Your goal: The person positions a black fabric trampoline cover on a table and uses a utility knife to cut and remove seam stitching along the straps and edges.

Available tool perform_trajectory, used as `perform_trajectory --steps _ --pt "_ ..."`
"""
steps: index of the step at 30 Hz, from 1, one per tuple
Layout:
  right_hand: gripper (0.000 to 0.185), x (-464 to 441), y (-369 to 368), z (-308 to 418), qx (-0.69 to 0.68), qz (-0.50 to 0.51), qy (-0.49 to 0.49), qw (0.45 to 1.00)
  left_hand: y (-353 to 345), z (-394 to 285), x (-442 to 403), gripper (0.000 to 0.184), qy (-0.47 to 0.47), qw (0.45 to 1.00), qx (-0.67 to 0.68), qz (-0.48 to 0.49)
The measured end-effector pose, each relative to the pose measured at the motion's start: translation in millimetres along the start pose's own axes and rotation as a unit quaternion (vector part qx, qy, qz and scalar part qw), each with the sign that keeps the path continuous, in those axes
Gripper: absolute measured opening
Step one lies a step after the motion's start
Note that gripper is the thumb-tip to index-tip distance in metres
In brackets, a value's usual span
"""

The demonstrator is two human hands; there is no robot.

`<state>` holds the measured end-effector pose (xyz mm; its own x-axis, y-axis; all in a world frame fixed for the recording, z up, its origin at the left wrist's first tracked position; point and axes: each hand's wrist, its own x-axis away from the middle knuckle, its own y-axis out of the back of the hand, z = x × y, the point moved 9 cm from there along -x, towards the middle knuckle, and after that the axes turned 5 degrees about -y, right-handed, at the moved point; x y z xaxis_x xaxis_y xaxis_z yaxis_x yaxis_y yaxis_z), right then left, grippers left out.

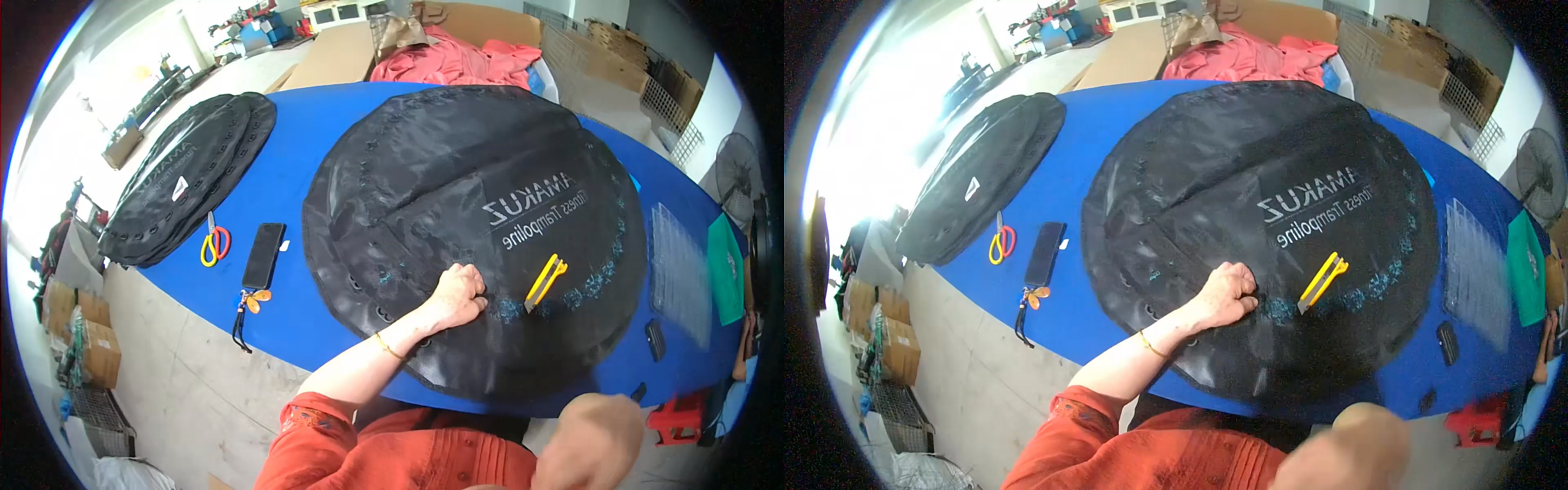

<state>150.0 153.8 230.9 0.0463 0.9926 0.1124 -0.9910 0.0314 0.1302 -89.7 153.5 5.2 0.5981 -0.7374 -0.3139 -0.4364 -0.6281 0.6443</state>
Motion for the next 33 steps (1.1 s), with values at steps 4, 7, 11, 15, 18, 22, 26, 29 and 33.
perform_trajectory --steps 4,7,11,15,18,22,26,29,33 --pt "0.021 8.0 3.5 36.4 0.107 -0.074 0.244 0.961 6.2 -11.6 0.7 0.016 -0.023 0.999 -0.02 -0.018" --pt "0.014 31.4 2.4 52.5 0.167 -0.138 0.398 0.892 7.6 -15.2 1.1 0.015 -0.03 0.999 -0.021 -0.018" --pt "0.013 44.6 17.8 49.9 0.121 -0.219 0.422 0.871 10.6 -20.8 3.6 0.014 -0.027 0.999 -0.025 -0.028" --pt "0.013 36.7 23.9 43.4 0.106 -0.164 0.393 0.899 13.1 -20.1 2.9 0.014 -0.035 0.999 -0.004 -0.032" --pt "0.014 25.7 27.0 33.0 0.069 -0.178 0.356 0.915 11.4 -18.4 3.8 0.013 -0.041 0.998 0.009 -0.042" --pt "0.014 26.4 27.9 34.4 0.131 -0.206 0.348 0.905 12.1 -19.4 3.6 0.013 -0.032 0.999 0.004 -0.035" --pt "0.016 30.4 25.7 35.1 0.072 -0.172 0.392 0.901 14.2 -21.6 4.3 0.012 -0.033 0.999 0.007 -0.032" --pt "0.018 30.5 22.4 32.4 0.04 -0.162 0.393 0.904 11.1 -20.5 4.1 0.014 -0.035 0.999 0.004 -0.018" --pt "0.021 23.9 21.5 31.8 0.1 -0.137 0.354 0.92 11.9 -19.6 4.2 0.013 -0.041 0.999 0.008 -0.028"
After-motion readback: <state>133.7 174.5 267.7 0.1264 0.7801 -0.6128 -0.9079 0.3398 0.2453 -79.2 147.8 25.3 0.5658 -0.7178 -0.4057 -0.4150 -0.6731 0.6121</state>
